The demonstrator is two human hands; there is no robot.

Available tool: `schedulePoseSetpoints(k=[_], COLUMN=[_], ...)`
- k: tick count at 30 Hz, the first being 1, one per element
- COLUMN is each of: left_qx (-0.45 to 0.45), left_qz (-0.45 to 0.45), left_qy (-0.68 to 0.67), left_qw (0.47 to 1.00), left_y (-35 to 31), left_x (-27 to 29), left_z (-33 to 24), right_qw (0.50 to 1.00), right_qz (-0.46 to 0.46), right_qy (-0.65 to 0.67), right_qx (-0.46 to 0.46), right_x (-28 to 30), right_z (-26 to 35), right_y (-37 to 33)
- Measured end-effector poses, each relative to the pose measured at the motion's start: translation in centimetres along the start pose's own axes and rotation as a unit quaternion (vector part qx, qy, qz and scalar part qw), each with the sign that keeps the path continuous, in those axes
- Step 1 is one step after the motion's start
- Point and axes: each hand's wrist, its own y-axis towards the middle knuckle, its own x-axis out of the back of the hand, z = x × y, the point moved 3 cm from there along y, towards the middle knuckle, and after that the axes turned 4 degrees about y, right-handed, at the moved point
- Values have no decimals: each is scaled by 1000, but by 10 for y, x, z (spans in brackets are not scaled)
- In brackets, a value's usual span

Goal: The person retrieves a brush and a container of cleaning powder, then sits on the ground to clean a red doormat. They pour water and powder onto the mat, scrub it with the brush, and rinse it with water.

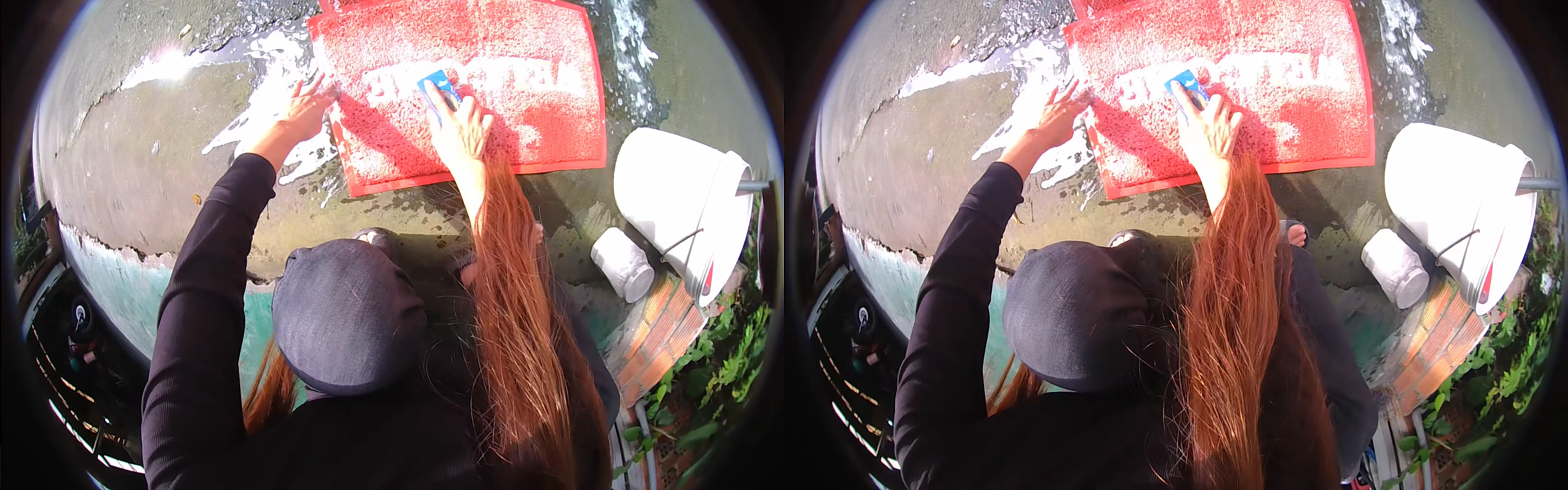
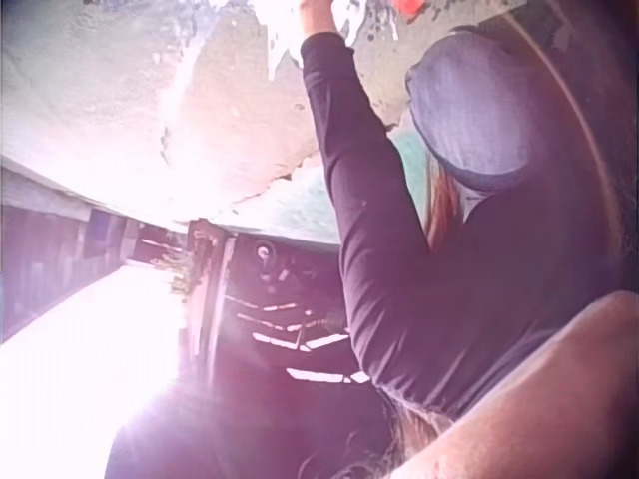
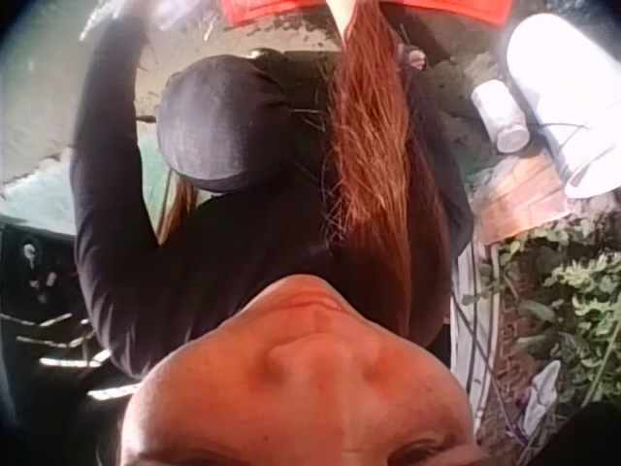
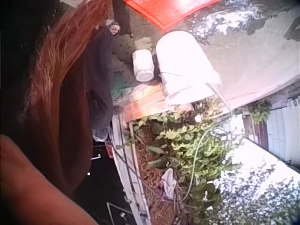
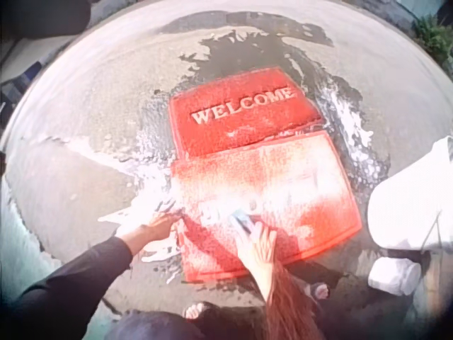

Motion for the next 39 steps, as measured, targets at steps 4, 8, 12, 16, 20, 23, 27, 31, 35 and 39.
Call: schedulePoseSetpoints(k=[4, 8, 12, 16, 20, 23, 27, 31, 35, 39], left_qx=[8, -6, 2, 4, 21, 31, 33, 31, 20, 28], left_qz=[-16, -3, -4, 11, 9, 9, 50, 63, 26, 30], left_qy=[6, 32, 40, 27, -44, -56, -20, -43, -54, -52], left_qw=[1000, 999, 999, 1000, 999, 998, 998, 997, 998, 998], left_y=[-2, 7, -4, 0, -4, -3, 0, -11, -10, -9], left_x=[-6, 1, -11, -4, -7, -1, 14, 10, 8, 8], left_z=[7, 2, 12, -3, -3, -8, -10, -3, -4, -10], right_qw=[996, 997, 980, 992, 934, 943, 997, 998, 918, 866], right_qz=[-25, -22, 60, -4, 7, -81, 26, -29, 30, -87], right_qy=[51, 42, 76, -82, -90, -1, 67, 59, -133, -17], right_qx=[-72, 68, 175, -94, -346, -322, -20, -8, -373, -491], right_x=[-26, -49, -21, 36, 58, 13, -67, -13, 76, 50], right_z=[54, 97, 60, -134, -198, -83, 100, -36, -265, -220], right_y=[-7, -94, -71, 14, 35, 53, 17, 55, 61, 87])
